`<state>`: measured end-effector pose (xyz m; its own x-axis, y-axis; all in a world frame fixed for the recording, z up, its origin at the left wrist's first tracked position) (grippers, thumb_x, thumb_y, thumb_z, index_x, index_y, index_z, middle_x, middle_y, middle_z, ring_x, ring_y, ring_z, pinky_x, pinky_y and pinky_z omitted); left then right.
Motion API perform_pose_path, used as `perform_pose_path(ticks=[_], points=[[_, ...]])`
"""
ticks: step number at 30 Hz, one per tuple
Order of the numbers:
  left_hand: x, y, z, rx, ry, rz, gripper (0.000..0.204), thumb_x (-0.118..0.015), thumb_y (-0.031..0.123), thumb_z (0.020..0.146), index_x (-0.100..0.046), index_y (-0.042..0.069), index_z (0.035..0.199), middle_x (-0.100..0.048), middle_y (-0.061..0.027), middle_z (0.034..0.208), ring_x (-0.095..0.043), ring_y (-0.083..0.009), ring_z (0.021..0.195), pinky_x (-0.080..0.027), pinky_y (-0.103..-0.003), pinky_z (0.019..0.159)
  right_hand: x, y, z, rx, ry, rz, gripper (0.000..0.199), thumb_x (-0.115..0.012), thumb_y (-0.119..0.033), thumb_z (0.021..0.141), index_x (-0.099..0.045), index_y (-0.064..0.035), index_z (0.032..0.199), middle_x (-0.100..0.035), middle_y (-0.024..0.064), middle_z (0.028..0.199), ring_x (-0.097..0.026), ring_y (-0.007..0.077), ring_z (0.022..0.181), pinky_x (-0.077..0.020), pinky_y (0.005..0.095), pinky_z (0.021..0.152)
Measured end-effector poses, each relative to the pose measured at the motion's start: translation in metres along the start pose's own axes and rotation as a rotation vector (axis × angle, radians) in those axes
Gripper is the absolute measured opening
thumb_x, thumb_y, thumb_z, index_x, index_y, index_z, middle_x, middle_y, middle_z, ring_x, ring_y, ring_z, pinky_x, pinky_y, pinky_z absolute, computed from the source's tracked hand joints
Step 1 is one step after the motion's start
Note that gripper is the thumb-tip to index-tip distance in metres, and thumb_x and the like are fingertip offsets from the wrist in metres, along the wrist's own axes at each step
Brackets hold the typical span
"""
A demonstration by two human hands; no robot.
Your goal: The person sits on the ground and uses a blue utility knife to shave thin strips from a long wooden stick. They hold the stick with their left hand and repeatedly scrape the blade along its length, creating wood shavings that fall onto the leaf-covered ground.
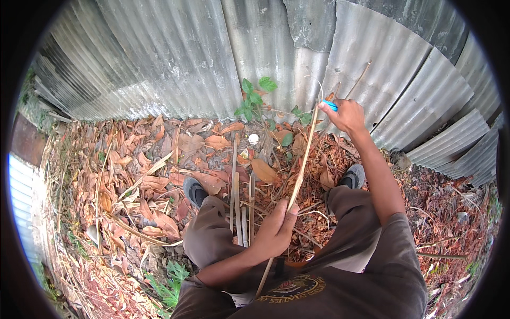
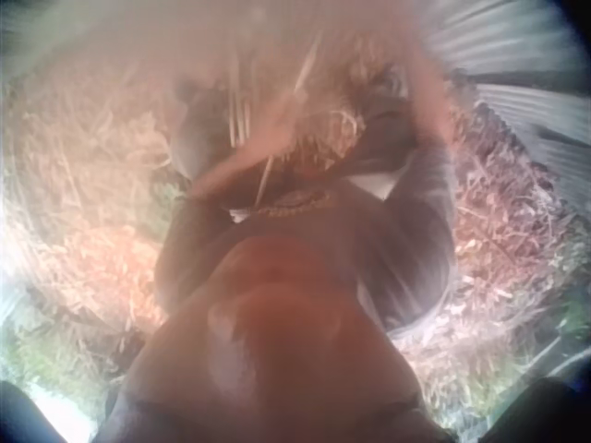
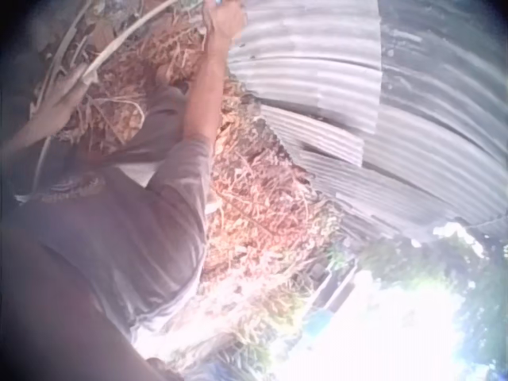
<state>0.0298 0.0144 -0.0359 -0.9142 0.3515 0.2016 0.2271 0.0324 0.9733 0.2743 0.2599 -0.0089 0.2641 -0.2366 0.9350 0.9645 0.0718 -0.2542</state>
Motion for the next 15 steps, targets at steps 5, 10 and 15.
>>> perform_pose_path(ticks=[5, 10, 15], points=[[-0.007, -0.007, -0.006, -0.103, -0.041, -0.122, 0.025, -0.04, 0.027, 0.103, -0.047, 0.004, 0.104, -0.041, -0.0034, 0.06, -0.046, -0.0141, 0.052, -0.037, -0.032, 0.051, 0.006, 0.081, 0.008, -0.341, 0.02, 0.093, 0.084, -0.042, -0.08, 0.079, -0.067, -0.0008, 0.066, -0.06, 0.0214, 0.061, -0.063, 0.0382, 0.067, -0.0485, 0.0462, 0.066], [0.015, -0.018, 0.015, 0.256, -0.05, -0.619, 0.029, -0.036, 0.034, 0.105, -0.049, 0.009, 0.103, -0.033, 0.0051, 0.059, -0.026, -0.0038, 0.045, -0.023, -0.021, 0.041, 0.035, -0.026, -0.038, 0.053, -0.052, 0.211, 0.079, -0.046, -0.078, 0.079, -0.066, -0.0031, 0.063, -0.055, 0.0148, 0.051, -0.06, 0.0359, 0.058, -0.0477, 0.0465, 0.06], [0.015, -0.012, 0.016, 0.278, -0.055, -0.637, 0.028, -0.035, 0.034, 0.105, -0.049, 0.009, 0.104, -0.033, 0.005, 0.058, -0.026, -0.0033, 0.044, -0.023, -0.021, 0.04, 0.021, -0.09, -0.078, 0.433, -0.143, 0.125, 0.069, -0.049, -0.079, 0.076, -0.074, -0.0163, 0.086, -0.057, 0.011, 0.051, -0.062, 0.0342, 0.054, -0.0499, 0.0455, 0.055]])
Point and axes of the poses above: each hand's wrist, its own z-axis towards the middle knuckle, its own x-axis out of the back of the hand, y = z × x, the point moved 5 cm from there along z, towards the middle knuckle
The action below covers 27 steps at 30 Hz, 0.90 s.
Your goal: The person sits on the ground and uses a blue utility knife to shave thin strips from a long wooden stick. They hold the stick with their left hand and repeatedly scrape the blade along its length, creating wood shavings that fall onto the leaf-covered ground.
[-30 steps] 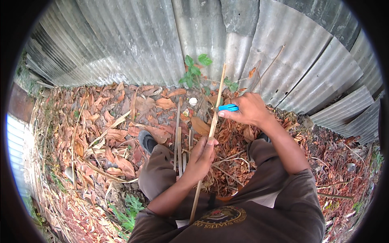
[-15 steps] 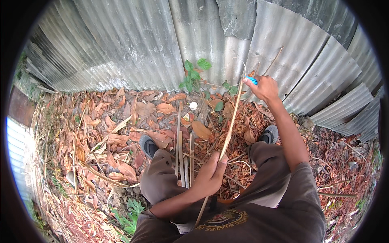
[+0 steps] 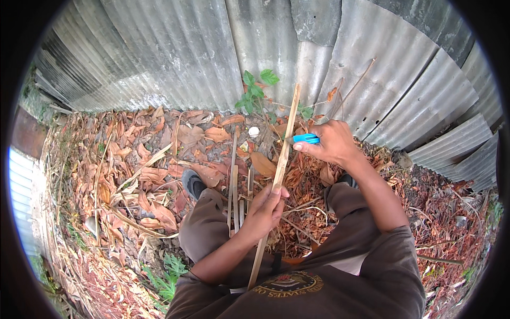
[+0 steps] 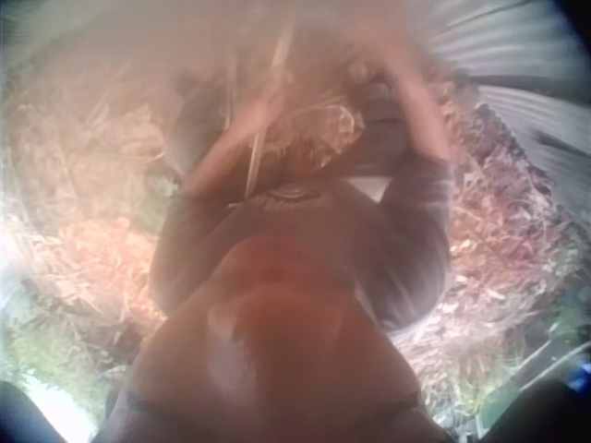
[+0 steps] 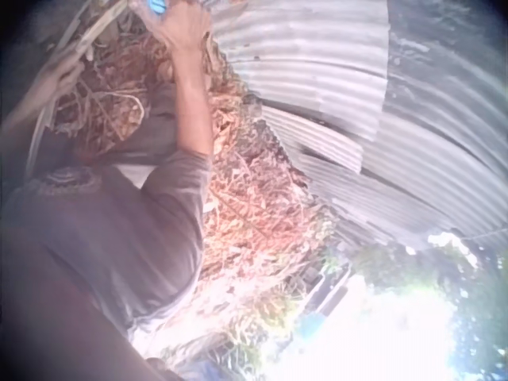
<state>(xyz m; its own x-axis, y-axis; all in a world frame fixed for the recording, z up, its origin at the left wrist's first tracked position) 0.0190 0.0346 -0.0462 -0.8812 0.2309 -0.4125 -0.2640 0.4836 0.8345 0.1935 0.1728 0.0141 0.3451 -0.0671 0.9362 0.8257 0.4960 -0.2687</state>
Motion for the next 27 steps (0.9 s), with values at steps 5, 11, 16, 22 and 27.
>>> perform_pose_path(ticks=[5, 11, 16, 22, 27], points=[[-0.002, 0.003, 0.002, -0.043, 0.04, 0.074, 0.026, -0.036, 0.031, 0.105, -0.049, 0.008, 0.104, -0.036, 0.0044, 0.059, -0.029, -0.0037, 0.047, -0.026, -0.021, 0.044, -0.012, -0.001, 0.001, -0.034, -0.056, 0.035, 0.069, -0.049, -0.081, 0.074, -0.074, -0.0182, 0.09, -0.058, 0.0114, 0.052, -0.063, 0.0336, 0.056, -0.0501, 0.0451, 0.054], [0.0, 0.003, 0.001, -0.159, 0.124, 0.281, 0.026, -0.04, 0.028, 0.104, -0.05, 0.004, 0.102, -0.04, 0.0008, 0.063, -0.037, -0.0069, 0.057, -0.032, -0.025, 0.053, -0.017, -0.004, -0.003, 0.042, -0.021, -0.025, 0.072, -0.05, -0.081, 0.073, -0.074, -0.0154, 0.09, -0.059, 0.0123, 0.053, -0.063, 0.0325, 0.055, -0.0502, 0.0449, 0.053], [-0.002, 0.005, -0.004, -0.311, 0.178, 0.568, 0.025, -0.039, 0.027, 0.104, -0.048, 0.004, 0.103, -0.038, 0.0023, 0.066, -0.036, -0.0057, 0.059, -0.032, -0.024, 0.053, -0.019, 0.005, 0.002, 0.047, 0.065, -0.006, 0.07, -0.053, -0.079, 0.072, -0.072, -0.0119, 0.078, -0.058, 0.0122, 0.052, -0.061, 0.0329, 0.052, -0.0488, 0.0444, 0.052], [-0.006, -0.008, -0.008, -0.29, 0.101, 0.522, 0.022, -0.041, 0.025, 0.103, -0.048, 0.004, 0.103, -0.039, 0.0003, 0.068, -0.037, -0.0073, 0.06, -0.033, -0.025, 0.055, -0.012, 0.048, 0.024, -0.126, 0.088, -0.128, 0.075, -0.052, -0.081, 0.071, -0.072, -0.0092, 0.072, -0.059, 0.0122, 0.052, -0.062, 0.0331, 0.053, -0.049, 0.0433, 0.052], [-0.042, -0.006, -0.024, -0.115, -0.175, 0.555, 0.02, -0.045, 0.022, 0.101, -0.047, 0.002, 0.102, -0.044, -0.0103, 0.07, -0.047, -0.0164, 0.064, -0.039, -0.033, 0.06, 0.0, 0.167, 0.025, -0.673, 0.174, -0.077, 0.085, -0.038, -0.081, 0.08, -0.068, -0.0032, 0.068, -0.063, 0.0214, 0.064, -0.066, 0.0376, 0.069, -0.0506, 0.047, 0.068]])
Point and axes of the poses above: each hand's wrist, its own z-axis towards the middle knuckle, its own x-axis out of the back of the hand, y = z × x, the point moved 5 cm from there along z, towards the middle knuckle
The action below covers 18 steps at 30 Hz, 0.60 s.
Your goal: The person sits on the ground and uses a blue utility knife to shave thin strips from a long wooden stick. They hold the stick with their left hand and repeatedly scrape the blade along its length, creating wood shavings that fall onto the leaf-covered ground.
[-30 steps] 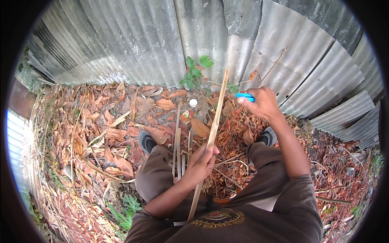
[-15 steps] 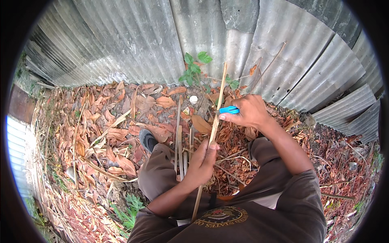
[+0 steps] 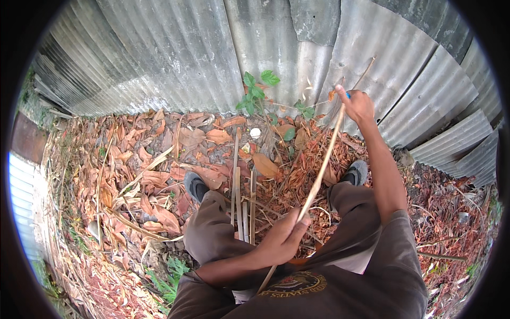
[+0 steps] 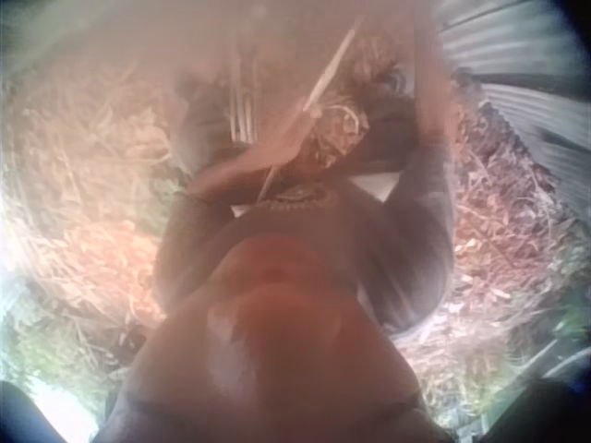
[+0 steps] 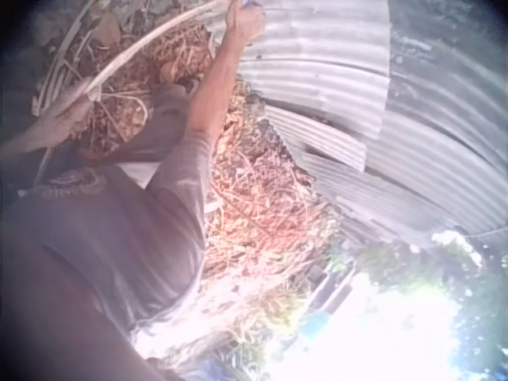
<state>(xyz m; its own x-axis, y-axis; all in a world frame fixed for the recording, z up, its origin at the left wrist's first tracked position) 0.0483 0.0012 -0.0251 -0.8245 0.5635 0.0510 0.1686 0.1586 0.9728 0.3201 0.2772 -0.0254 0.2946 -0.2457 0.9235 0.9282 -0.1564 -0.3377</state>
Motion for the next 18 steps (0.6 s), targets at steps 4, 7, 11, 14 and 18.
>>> perform_pose_path(ticks=[4, 7, 11, 14, 18], points=[[-0.003, -0.007, -0.004, -0.138, 0.031, -0.16, 0.022, -0.042, 0.024, 0.103, -0.048, 0.003, 0.102, -0.039, -0.0019, 0.062, -0.041, -0.0103, 0.055, -0.036, -0.028, 0.053, 0.005, 0.049, -0.001, -0.142, 0.071, 0.103, 0.086, -0.033, -0.076, 0.086, -0.067, 0.0016, 0.069, -0.064, 0.0274, 0.073, -0.065, 0.0414, 0.076, -0.0493, 0.0481, 0.074], [0.033, -0.017, 0.013, 0.073, 0.113, -0.478, 0.025, -0.035, 0.027, 0.105, -0.048, 0.007, 0.1, -0.033, 0.0051, 0.06, -0.028, -0.0032, 0.048, -0.026, -0.02, 0.043, 0.018, 0.03, -0.017, -0.053, 0.009, 0.146, 0.085, -0.038, -0.077, 0.084, -0.066, 0.0018, 0.068, -0.062, 0.0241, 0.065, -0.065, 0.0401, 0.071, -0.0488, 0.0466, 0.07], [0.043, -0.014, 0.021, 0.045, 0.117, -0.639, 0.031, -0.034, 0.034, 0.105, -0.048, 0.007, 0.103, -0.032, 0.0038, 0.057, -0.026, -0.0044, 0.041, -0.023, -0.021, 0.038, 0.038, -0.049, -0.064, 0.272, -0.1, 0.233, 0.079, -0.047, -0.076, 0.08, -0.067, -0.0011, 0.068, -0.056, 0.0181, 0.054, -0.062, 0.0374, 0.062, -0.0478, 0.0466, 0.062], [0.041, -0.01, 0.025, 0.052, 0.106, -0.648, 0.033, -0.033, 0.036, 0.105, -0.049, 0.007, 0.103, -0.034, 0.0037, 0.057, -0.028, -0.0047, 0.041, -0.024, -0.02, 0.038, 0.034, -0.086, -0.097, 0.515, -0.171, 0.133, 0.071, -0.052, -0.075, 0.078, -0.071, -0.0069, 0.072, -0.057, 0.0148, 0.053, -0.061, 0.0372, 0.058, -0.0482, 0.0462, 0.058], [0.039, -0.008, 0.028, 0.045, 0.09, -0.595, 0.035, -0.032, 0.037, 0.105, -0.049, 0.007, 0.103, -0.036, 0.0036, 0.058, -0.032, -0.0047, 0.043, -0.027, -0.02, 0.039, 0.033, -0.11, -0.118, 0.678, -0.1, 0.184, 0.065, -0.059, -0.07, 0.076, -0.062, -0.0068, 0.061, -0.052, 0.0126, 0.048, -0.056, 0.0364, 0.05, -0.0443, 0.0447, 0.051]])
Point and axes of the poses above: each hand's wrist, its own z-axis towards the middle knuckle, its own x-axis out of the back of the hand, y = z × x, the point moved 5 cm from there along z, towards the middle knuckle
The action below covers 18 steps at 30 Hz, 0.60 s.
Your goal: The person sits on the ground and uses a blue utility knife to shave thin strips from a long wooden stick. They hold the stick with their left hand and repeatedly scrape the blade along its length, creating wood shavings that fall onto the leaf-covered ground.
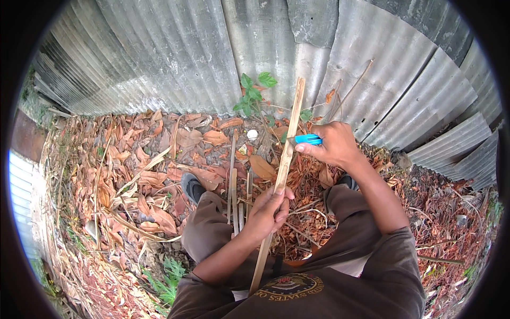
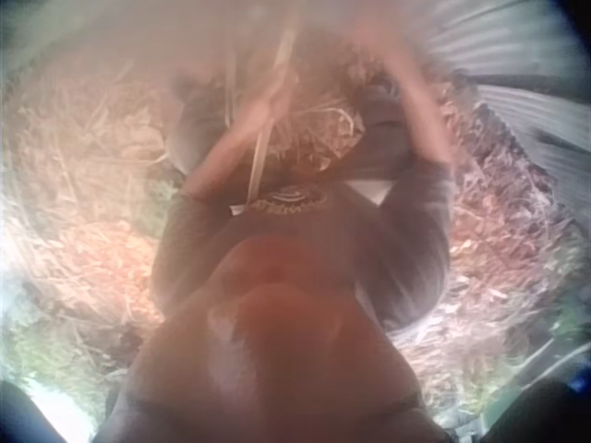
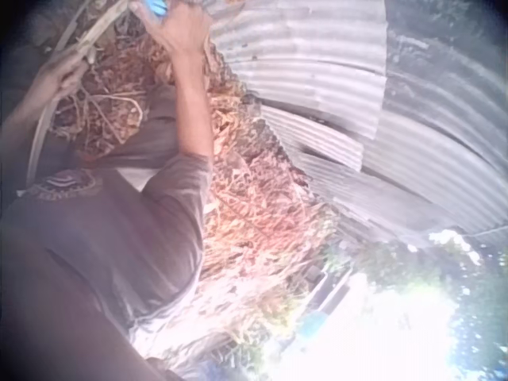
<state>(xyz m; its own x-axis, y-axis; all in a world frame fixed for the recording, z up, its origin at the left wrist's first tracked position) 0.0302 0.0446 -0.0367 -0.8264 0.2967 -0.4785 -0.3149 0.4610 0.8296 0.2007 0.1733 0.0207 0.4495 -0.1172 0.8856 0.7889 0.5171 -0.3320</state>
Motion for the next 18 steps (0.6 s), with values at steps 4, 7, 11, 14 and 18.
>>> perform_pose_path(ticks=[4, 7, 11, 14, 18], points=[[0.001, 0.001, -0.001, -0.012, 0.074, 0.103, 0.034, -0.033, 0.035, 0.105, -0.049, 0.006, 0.103, -0.038, 0.003, 0.058, -0.033, -0.0047, 0.043, -0.029, -0.02, 0.04, -0.006, -0.003, 0.0, -0.016, -0.112, -0.045, 0.057, -0.053, -0.072, 0.078, -0.074, -0.0241, 0.1, -0.06, 0.01, 0.055, -0.063, 0.0327, 0.055, -0.0504, 0.0433, 0.054], [0.001, 0.001, 0.0, -0.058, 0.102, 0.173, 0.033, -0.033, 0.034, 0.105, -0.049, 0.005, 0.103, -0.038, 0.0026, 0.058, -0.032, -0.0045, 0.043, -0.028, -0.02, 0.039, -0.006, -0.007, -0.001, -0.03, -0.017, 0.04, 0.059, -0.061, -0.067, 0.077, -0.067, -0.0109, 0.063, -0.055, 0.0111, 0.05, -0.058, 0.034, 0.05, -0.0465, 0.043, 0.051], [0.005, -0.003, -0.002, -0.076, 0.131, 0.209, 0.031, -0.034, 0.032, 0.105, -0.049, 0.005, 0.102, -0.038, 0.0027, 0.058, -0.031, -0.0039, 0.045, -0.027, -0.02, 0.042, -0.013, -0.007, -0.001, -0.024, -0.021, -0.006, 0.058, -0.061, -0.069, 0.075, -0.067, -0.0119, 0.064, -0.055, 0.01, 0.049, -0.059, 0.0329, 0.05, -0.0473, 0.042, 0.051], [0.004, -0.002, -0.006, -0.111, 0.138, 0.241, 0.031, -0.033, 0.031, 0.105, -0.048, 0.005, 0.101, -0.036, 0.0026, 0.057, -0.03, -0.0041, 0.043, -0.026, -0.02, 0.039, -0.019, -0.005, 0.0, 0.004, 0.004, -0.007, 0.059, -0.062, -0.07, 0.073, -0.067, -0.0117, 0.064, -0.055, 0.0096, 0.05, -0.059, 0.0327, 0.05, -0.0471, 0.0421, 0.051], [0.005, -0.004, -0.008, -0.099, 0.145, 0.231, 0.031, -0.032, 0.031, 0.105, -0.046, 0.004, 0.1, -0.035, 0.0027, 0.056, -0.028, -0.0044, 0.041, -0.024, -0.021, 0.037, -0.021, -0.003, 0.007, 0.099, 0.076, -0.046, 0.062, -0.062, -0.072, 0.071, -0.064, -0.0104, 0.062, -0.055, 0.0097, 0.05, -0.059, 0.033, 0.05, -0.0465, 0.0427, 0.049]])
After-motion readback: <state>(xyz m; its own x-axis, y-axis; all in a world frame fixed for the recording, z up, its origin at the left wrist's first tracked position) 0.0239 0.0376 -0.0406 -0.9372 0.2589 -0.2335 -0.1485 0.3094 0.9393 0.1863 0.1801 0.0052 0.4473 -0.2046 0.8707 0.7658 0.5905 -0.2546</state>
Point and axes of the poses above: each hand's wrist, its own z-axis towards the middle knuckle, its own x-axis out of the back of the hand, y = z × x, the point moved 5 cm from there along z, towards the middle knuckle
